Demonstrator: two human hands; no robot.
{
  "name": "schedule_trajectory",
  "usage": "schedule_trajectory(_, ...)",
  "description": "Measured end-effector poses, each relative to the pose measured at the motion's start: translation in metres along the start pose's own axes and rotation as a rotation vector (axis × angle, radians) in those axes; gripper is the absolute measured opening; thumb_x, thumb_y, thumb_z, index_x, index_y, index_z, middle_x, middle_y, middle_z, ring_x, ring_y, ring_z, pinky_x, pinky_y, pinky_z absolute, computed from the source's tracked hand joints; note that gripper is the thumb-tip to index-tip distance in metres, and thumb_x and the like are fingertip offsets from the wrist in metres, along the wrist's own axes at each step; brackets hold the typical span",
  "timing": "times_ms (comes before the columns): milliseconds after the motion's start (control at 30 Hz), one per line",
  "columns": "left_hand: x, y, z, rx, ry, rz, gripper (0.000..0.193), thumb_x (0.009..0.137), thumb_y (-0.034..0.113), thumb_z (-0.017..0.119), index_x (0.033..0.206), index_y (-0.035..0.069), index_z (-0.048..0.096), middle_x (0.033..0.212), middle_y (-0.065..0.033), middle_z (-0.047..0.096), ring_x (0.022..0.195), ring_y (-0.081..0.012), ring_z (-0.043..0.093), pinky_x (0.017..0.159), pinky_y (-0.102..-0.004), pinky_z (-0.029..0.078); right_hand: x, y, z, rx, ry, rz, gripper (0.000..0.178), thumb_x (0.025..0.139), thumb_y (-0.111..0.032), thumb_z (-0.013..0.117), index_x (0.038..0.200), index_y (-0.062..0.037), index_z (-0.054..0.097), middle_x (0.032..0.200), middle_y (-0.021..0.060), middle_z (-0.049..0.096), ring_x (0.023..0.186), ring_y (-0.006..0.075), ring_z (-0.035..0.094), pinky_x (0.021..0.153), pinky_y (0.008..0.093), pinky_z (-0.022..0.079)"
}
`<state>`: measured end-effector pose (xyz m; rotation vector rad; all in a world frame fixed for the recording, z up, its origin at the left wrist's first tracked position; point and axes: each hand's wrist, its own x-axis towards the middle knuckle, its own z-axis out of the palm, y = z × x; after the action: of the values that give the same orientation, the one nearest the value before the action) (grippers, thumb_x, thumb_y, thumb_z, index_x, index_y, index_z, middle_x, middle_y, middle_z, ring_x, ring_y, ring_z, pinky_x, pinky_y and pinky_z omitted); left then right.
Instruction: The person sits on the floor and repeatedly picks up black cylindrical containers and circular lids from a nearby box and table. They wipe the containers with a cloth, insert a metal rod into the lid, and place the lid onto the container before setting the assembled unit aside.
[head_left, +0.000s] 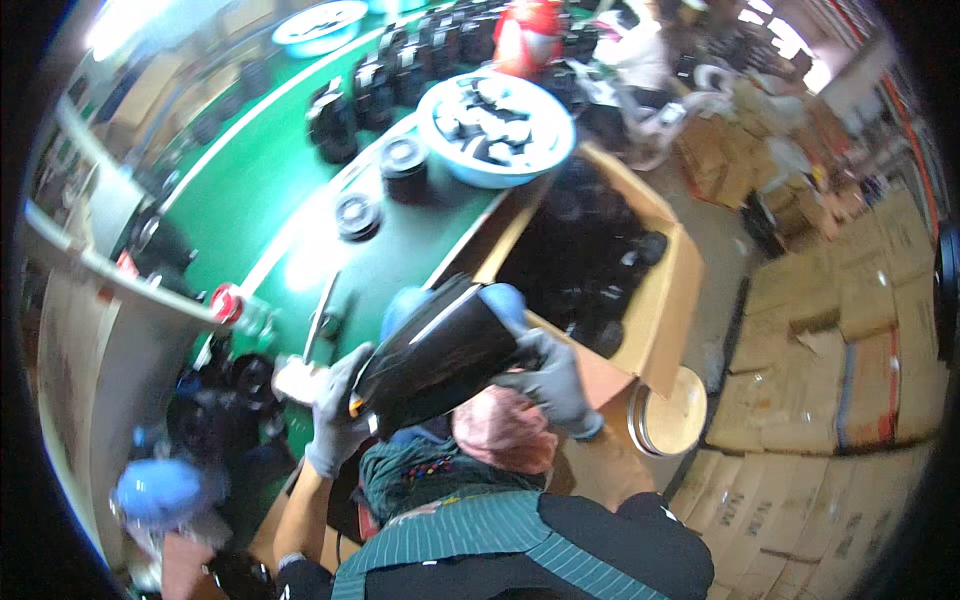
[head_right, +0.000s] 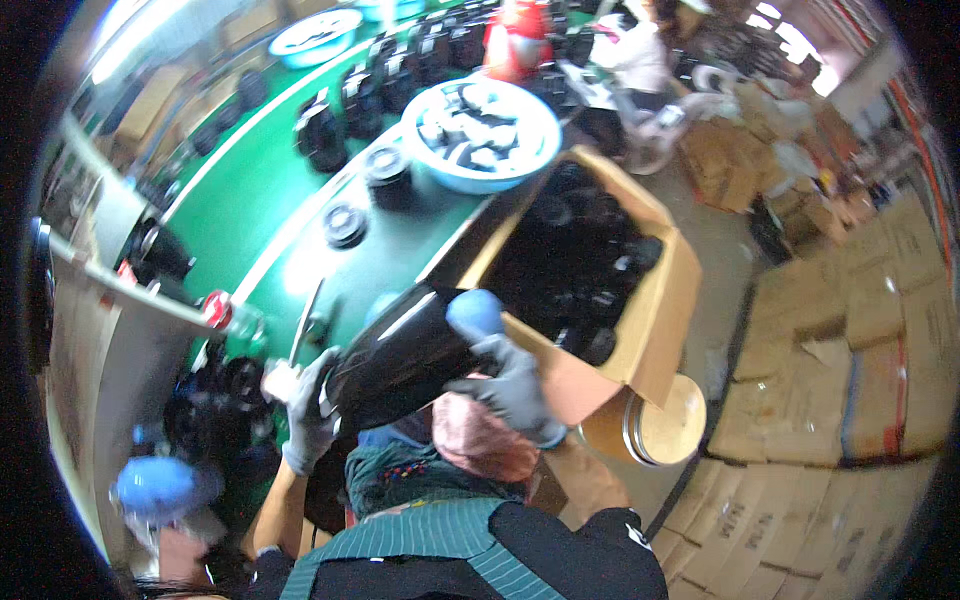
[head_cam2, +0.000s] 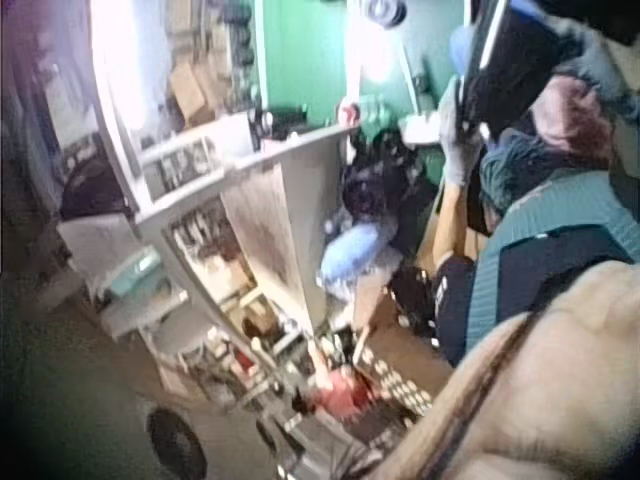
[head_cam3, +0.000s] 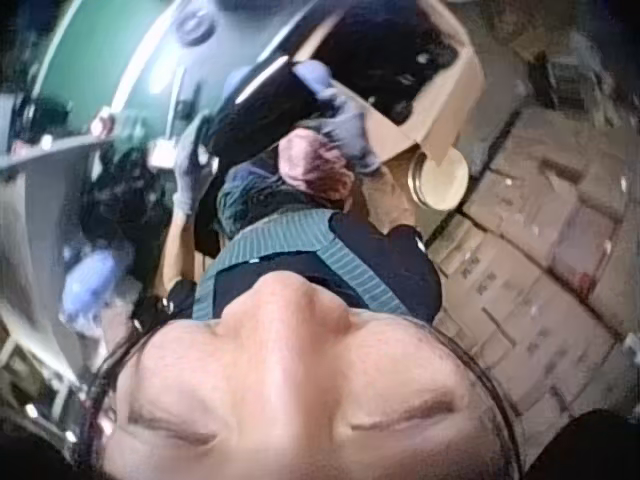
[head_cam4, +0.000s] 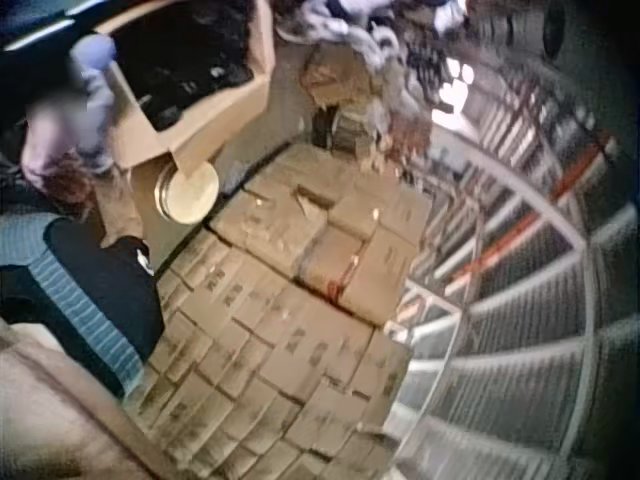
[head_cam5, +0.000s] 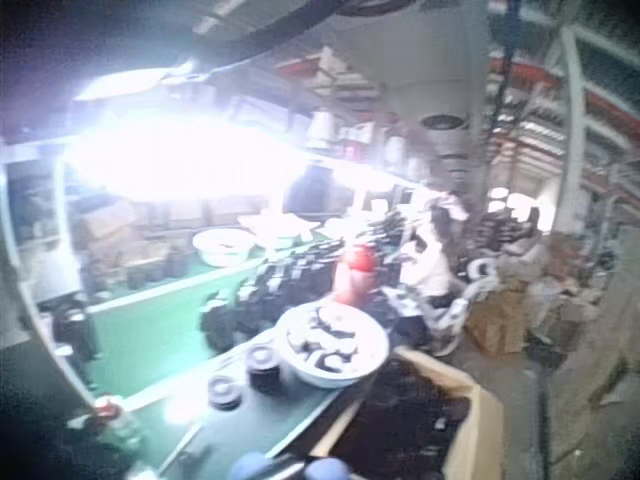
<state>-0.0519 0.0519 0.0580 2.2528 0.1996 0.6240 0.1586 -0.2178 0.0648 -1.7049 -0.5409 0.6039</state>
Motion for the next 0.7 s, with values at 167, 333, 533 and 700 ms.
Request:
schedule_trajectory(167, 0.01, -0.016, 0.03, -0.429, 0.234, -0.336, 0.049, 0.091, 0.012, 0.078, 0.135, -0.006, 0.068, 0.123, -0.0153, 0.076, 0.111, -0.0218, 0.072, 0.101, -0.0347, 0.056, -0.011, -0.024, 0.025, 0.127, -0.078, 0.049, 0.06, 0.088, -0.025, 0.091, 0.132, 0.0043, 0.064, 0.161, 0.0191, 0.056, 0.129, 0.0141, 0.062, 0.104, 0.0305, 0.052)
schedule_trajectory(333, -0.003, -0.11, 0.034, -0.523, 0.037, -0.35, 0.032, 0.097, 0.016, 0.071, 0.122, -0.004, 0.072, 0.111, -0.0089, 0.078, 0.101, -0.0171, 0.073, 0.092, -0.0337, 0.059, -0.008, -0.036, 0.029, -0.084, -0.254, -0.138, 0.05, 0.095, -0.023, 0.08, 0.139, -0.0036, 0.067, 0.153, 0.0164, 0.063, 0.103, 0.0145, 0.071, 0.088, 0.0317, 0.057)
schedule_trajectory(533, -0.057, -0.096, 0.041, -0.211, -0.246, -0.3, 0.042, 0.109, 0.021, 0.057, 0.146, 0.001, 0.058, 0.135, -0.0151, 0.069, 0.121, -0.0297, 0.07, 0.108, -0.0438, 0.057, 0.063, -0.052, 0.037, 0.131, -0.809, -0.297, 0.027, 0.105, -0.019, 0.07, 0.126, -0.0044, 0.077, 0.133, 0.0114, 0.076, 0.095, 0.0164, 0.075, 0.088, 0.0324, 0.059)
schedule_trajectory(700, -0.105, -0.123, 0.095, -1.308, -0.087, -0.739, 0.048, 0.111, 0.027, 0.052, 0.152, 0.003, 0.05, 0.145, -0.015, 0.061, 0.13, -0.0291, 0.062, 0.114, -0.0441, 0.051, 0.216, 0.029, 0.066, -0.094, -0.422, -0.33, 0.027, 0.11, -0.016, 0.053, 0.118, -0.0022, 0.074, 0.113, 0.0108, 0.076, 0.1, 0.0179, 0.07, 0.093, 0.0335, 0.056)
